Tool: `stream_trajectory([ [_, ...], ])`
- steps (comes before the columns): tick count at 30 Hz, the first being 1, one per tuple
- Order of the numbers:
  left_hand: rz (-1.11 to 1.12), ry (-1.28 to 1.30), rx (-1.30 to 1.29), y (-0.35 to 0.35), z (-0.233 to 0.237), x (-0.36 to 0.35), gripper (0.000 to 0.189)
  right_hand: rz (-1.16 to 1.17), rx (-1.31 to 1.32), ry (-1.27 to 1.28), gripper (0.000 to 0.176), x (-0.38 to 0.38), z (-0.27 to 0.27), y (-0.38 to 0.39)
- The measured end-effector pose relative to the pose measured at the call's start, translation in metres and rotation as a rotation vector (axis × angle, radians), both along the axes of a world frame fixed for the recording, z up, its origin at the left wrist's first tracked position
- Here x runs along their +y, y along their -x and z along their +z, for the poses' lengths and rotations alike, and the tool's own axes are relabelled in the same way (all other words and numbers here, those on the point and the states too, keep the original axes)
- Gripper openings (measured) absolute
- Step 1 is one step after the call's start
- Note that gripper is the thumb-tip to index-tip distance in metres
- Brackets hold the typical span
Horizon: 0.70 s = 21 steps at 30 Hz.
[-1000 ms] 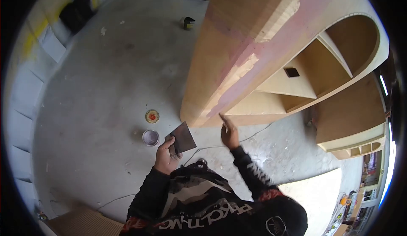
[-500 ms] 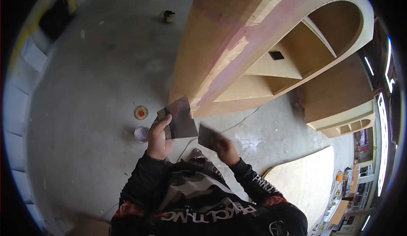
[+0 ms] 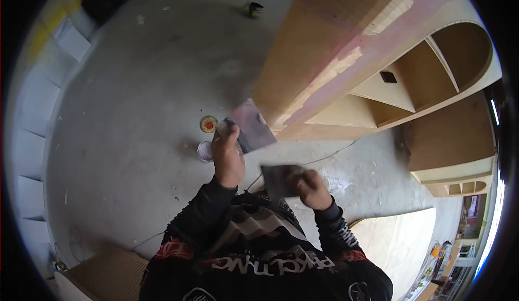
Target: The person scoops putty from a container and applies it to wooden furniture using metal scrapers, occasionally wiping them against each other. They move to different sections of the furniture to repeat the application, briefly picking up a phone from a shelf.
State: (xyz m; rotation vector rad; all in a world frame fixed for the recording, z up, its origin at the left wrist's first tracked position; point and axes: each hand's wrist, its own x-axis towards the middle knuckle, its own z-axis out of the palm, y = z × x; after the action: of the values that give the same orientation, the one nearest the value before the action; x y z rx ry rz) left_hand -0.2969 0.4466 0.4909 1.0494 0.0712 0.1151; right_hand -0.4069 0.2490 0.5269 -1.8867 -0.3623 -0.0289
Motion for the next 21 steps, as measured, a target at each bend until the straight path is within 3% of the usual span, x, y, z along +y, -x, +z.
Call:
stream_trajectory([
  [1, 0.184, -0.763, -0.413, -0.004, -0.011, 0.015, 0.016, -0.059, 0.102, -0.040, 0.019, 0.005, -0.004, 0.004],
  [3, 0.203, -0.107, -0.094, -0.013, -0.021, 0.010, 0.023, -0.288, 0.295, -0.202, 0.019, 0.017, 0.000, 0.003],
  [4, 0.239, -0.149, -0.098, -0.012, -0.024, 0.010, 0.028, -0.458, 0.388, -0.323, 0.021, 0.021, 0.005, -0.001],
  [5, 0.275, -0.191, -0.100, -0.010, -0.025, 0.010, 0.034, -0.469, 0.302, -0.617, 0.016, 0.028, 0.003, -0.011],
  [6, 0.343, -0.604, -0.276, 0.000, -0.025, 0.012, 0.041, -0.553, 0.283, -0.754, 0.015, 0.043, 0.017, -0.017],
  [7, 0.405, -1.015, -0.466, 0.007, -0.024, 0.014, 0.048, -0.560, 0.243, -0.777, 0.014, 0.047, 0.011, -0.021],
  [11, 0.410, -1.159, -0.657, 0.013, -0.028, 0.011, 0.062, -0.648, 0.223, -0.671, 0.015, 0.061, 0.014, -0.038],
  [14, 0.164, -0.665, -0.464, 0.011, -0.031, 0.004, 0.041, -0.656, 0.152, -0.615, 0.026, 0.058, 0.017, -0.041],
  [17, -0.144, -0.116, -0.244, 0.006, -0.009, 0.001, 0.019, -0.623, 0.179, -0.514, 0.025, 0.042, 0.013, -0.038],
  [20, -0.601, -0.326, -0.221, -0.005, -0.007, 0.028, 0.025, -0.668, 0.299, -0.408, 0.024, 0.027, 0.018, -0.037],
  [21, -0.800, -0.408, -0.237, -0.011, -0.003, 0.036, 0.028, -0.631, 0.162, -0.368, 0.021, 0.024, 0.019, -0.037],
])
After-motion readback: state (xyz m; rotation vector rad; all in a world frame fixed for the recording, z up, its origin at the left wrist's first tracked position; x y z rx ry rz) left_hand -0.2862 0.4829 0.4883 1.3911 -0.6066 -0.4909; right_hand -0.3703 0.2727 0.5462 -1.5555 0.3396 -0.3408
